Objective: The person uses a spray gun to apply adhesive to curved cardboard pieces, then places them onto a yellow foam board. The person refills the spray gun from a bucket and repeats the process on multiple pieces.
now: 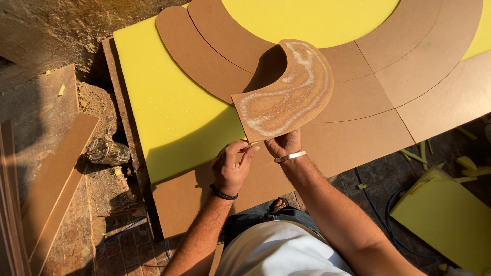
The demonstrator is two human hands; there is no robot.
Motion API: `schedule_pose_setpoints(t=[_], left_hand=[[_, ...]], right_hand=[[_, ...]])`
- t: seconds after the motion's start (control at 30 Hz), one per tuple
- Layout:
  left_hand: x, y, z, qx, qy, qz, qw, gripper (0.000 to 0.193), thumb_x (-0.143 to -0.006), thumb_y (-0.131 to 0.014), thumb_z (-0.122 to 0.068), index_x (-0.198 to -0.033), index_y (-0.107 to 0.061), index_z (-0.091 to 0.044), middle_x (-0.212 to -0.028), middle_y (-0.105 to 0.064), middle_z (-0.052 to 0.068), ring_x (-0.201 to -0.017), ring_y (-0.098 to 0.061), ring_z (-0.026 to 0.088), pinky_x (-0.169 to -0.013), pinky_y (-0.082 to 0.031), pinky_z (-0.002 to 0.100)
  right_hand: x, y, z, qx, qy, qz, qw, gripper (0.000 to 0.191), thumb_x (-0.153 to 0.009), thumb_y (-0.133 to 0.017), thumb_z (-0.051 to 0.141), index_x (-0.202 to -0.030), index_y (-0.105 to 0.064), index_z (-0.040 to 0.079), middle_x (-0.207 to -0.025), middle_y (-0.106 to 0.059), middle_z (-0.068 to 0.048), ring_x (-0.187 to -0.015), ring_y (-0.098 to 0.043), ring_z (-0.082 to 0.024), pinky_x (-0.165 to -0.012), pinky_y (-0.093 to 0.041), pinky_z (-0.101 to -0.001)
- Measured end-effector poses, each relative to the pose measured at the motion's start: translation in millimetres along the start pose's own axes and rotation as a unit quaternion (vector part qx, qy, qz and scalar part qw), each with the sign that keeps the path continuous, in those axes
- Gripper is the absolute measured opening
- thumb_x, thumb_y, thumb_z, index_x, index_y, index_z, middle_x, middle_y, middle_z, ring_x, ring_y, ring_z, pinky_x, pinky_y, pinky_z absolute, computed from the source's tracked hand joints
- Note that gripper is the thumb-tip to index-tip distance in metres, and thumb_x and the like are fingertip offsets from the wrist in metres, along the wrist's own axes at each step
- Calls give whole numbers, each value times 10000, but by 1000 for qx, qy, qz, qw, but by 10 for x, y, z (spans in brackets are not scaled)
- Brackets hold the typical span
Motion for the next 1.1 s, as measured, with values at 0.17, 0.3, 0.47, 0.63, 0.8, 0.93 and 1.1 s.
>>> schedule_pose_setpoints(t=[0.17,0.3,0.47,0.63,0.8,0.93,1.1], left_hand=[[-241,61,-60,-20,-69,13,997,372,-832,-898,-97,-1122,-667,-73,-925,-736,46,-846,-724,186,-731,-585,303],[-462,108,-119,-12,-58,-3,998,334,-829,-890,-74,-1102,-699,-97,-912,-740,30,-818,-720,170,-718,-583,288],[-665,52,-239,-16,-39,-31,999,321,-810,-896,-49,-1065,-704,-86,-894,-742,26,-795,-722,153,-715,-581,267],[-720,2,-112,-4,65,-122,990,215,-892,-833,-6,-1056,-698,-41,-953,-744,58,-848,-717,134,-772,-600,271],[-411,-582,496,151,319,-228,908,129,-938,-763,-67,-1025,-688,-8,-882,-716,56,-758,-678,129,-722,-590,277],[-40,-1759,737,246,409,-190,858,154,-929,-767,-113,-919,-654,-9,-780,-711,63,-669,-653,133,-641,-570,285],[253,-3035,921,164,549,113,812,135,-855,-795,-97,-964,-730,-50,-798,-758,40,-730,-713,127,-670,-592,304]], right_hand=[[-11,-143,31,42,-8,31,999,447,-981,-707,240,-1253,-552,-79,-1209,-644,-266,-1080,-713,-357,-844,-646,-435],[-228,-308,93,46,9,9,999,493,-954,-626,362,-1306,-556,24,-1249,-650,-211,-1111,-691,-344,-872,-645,-498],[-527,-722,166,104,4,172,980,529,-1001,-599,403,-1443,-525,120,-1352,-635,-121,-1203,-656,-262,-969,-598,-484],[-845,-798,365,117,-34,86,989,532,-902,-598,471,-1330,-579,157,-1292,-660,-54,-1125,-708,-193,-923,-628,-456],[-1297,-1086,1263,171,-41,35,984,235,-1007,-700,234,-1173,-634,82,-1100,-686,-24,-865,-629,-83,-773,-573,-235],[-1625,-1261,2144,222,-11,40,974,191,-1020,-733,245,-1000,-645,76,-854,-615,17,-631,-495,-56,-546,-454,-174],[-1971,-1279,3202,602,159,-158,766,144,-960,-727,214,-966,-720,71,-737,-607,1,-559,-466,-120,-478,-389,-278]])
Point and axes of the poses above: each hand's wrist, its own x-axis away from the middle knuckle, its own y-axis out of the back of the hand, z = x × y, the point moved 6 cm from there along -x, towards the middle knuckle
